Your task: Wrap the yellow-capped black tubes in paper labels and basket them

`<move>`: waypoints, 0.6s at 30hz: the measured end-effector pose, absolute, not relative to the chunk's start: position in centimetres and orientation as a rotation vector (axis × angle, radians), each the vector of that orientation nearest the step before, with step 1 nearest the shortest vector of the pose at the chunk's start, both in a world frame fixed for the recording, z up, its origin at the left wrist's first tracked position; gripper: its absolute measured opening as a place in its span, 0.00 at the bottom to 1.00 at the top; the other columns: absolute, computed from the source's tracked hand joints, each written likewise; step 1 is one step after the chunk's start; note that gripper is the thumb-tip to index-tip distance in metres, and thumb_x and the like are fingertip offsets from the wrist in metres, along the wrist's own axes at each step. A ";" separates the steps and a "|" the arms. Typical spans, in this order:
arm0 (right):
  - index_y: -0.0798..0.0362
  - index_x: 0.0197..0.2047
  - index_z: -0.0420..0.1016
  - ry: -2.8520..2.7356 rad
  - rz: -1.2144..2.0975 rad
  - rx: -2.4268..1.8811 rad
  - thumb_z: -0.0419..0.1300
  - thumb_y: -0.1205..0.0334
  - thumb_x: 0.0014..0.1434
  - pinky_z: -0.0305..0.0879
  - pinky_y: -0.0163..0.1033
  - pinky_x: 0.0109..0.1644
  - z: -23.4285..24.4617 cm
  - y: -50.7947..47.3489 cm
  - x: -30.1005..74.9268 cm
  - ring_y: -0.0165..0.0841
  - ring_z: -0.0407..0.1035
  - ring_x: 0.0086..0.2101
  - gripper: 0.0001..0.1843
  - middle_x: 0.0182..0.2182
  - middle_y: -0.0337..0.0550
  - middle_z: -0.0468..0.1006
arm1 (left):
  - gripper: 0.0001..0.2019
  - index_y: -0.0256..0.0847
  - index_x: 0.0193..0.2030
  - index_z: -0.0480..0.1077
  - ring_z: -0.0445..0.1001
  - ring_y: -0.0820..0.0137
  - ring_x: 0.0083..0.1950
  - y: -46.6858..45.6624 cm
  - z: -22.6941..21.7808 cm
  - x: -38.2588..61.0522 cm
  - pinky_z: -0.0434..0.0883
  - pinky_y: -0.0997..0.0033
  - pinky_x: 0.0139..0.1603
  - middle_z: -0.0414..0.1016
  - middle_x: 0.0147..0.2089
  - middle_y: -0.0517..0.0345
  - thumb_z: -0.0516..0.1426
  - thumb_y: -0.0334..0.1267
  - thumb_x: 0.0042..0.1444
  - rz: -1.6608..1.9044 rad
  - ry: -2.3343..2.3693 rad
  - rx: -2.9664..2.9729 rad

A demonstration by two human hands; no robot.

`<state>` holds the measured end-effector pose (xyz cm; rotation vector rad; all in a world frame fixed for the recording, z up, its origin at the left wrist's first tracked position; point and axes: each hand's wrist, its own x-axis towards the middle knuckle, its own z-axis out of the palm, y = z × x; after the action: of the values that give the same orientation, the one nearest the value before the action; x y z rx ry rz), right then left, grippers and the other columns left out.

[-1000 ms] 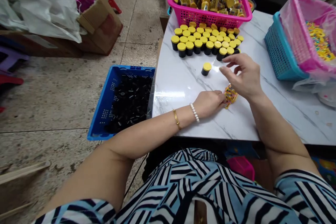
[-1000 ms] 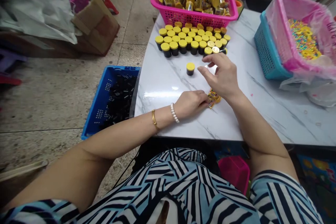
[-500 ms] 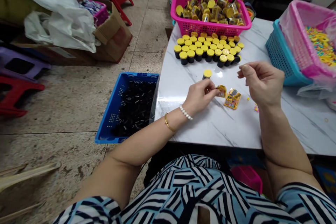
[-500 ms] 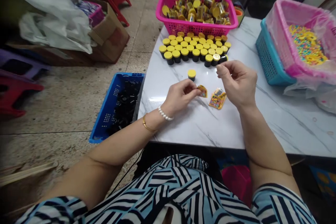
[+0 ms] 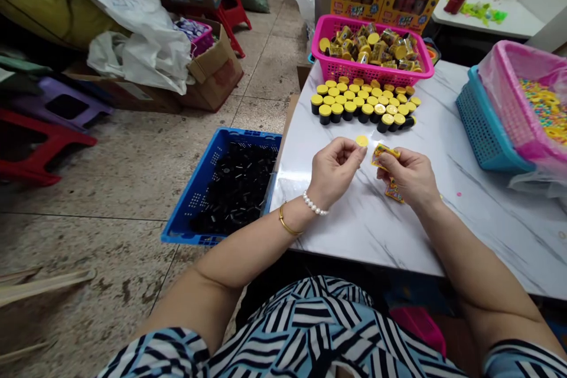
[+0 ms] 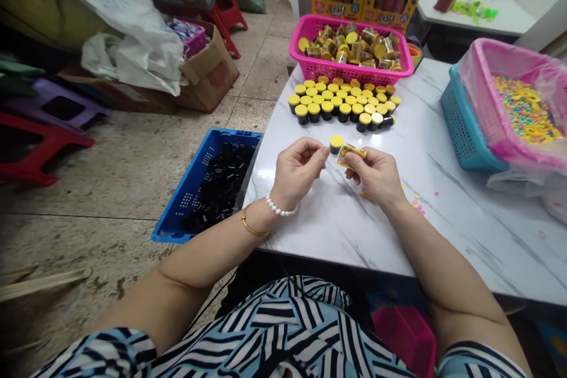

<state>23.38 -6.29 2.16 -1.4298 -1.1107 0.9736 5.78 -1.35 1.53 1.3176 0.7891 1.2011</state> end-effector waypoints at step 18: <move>0.49 0.29 0.79 -1.365 0.611 -1.505 0.70 0.45 0.62 0.68 0.40 0.33 1.7 -6.9 22.4 0.32 0.71 0.27 0.18 0.25 0.38 0.79 | 0.14 0.38 0.33 0.76 0.76 0.72 0.33 -1.1 1.6 5.3 0.74 0.70 0.37 0.80 0.33 0.55 0.71 0.46 0.53 1.038 0.714 1.223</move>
<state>22.38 -6.85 1.67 -1.5046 -1.3648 0.6106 5.26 -1.14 1.63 1.2227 0.7137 1.0376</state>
